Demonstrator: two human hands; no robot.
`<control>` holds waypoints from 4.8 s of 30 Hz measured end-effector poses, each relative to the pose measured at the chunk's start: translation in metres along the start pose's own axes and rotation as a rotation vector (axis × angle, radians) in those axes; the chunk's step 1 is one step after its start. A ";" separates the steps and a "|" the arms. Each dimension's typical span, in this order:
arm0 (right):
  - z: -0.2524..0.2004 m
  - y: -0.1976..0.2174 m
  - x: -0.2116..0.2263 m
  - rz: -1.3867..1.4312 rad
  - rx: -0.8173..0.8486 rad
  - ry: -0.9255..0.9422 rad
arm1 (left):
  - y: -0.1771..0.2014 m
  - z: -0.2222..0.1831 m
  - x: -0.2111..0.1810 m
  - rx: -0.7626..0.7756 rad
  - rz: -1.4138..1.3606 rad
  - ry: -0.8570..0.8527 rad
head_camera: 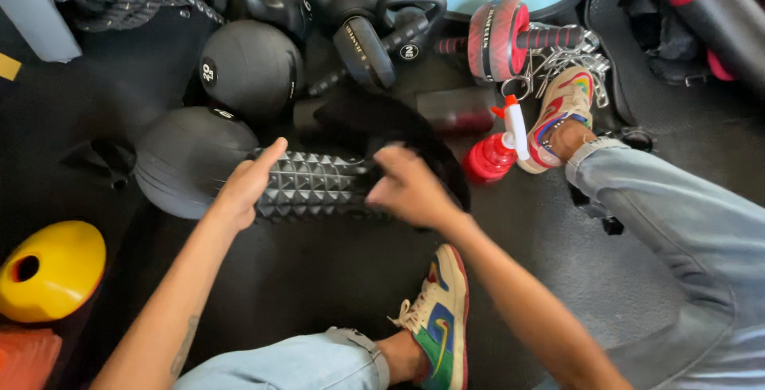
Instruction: The person wipes a black spiked foam roller using a black cloth, moving the cloth across the textured surface while sitting among gym equipment.
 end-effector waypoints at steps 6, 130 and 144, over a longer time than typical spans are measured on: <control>-0.034 -0.035 0.009 -0.487 -0.121 -0.012 | -0.004 0.037 0.040 0.019 0.121 0.016; -0.065 -0.040 -0.031 -0.271 -0.378 -0.211 | 0.026 0.105 0.076 -0.176 0.438 -0.008; -0.080 -0.023 -0.017 -0.527 -0.352 -0.008 | 0.013 0.073 0.064 -0.115 0.403 0.048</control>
Point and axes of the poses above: each hand's wrist, its own z-axis towards the middle knuckle, its own y-axis out of the back of the hand, x = y × z, the point moved 5 cm from there along z, towards the middle knuckle, and after that the axes turned 7 degrees about z, right-handed, at the moved point
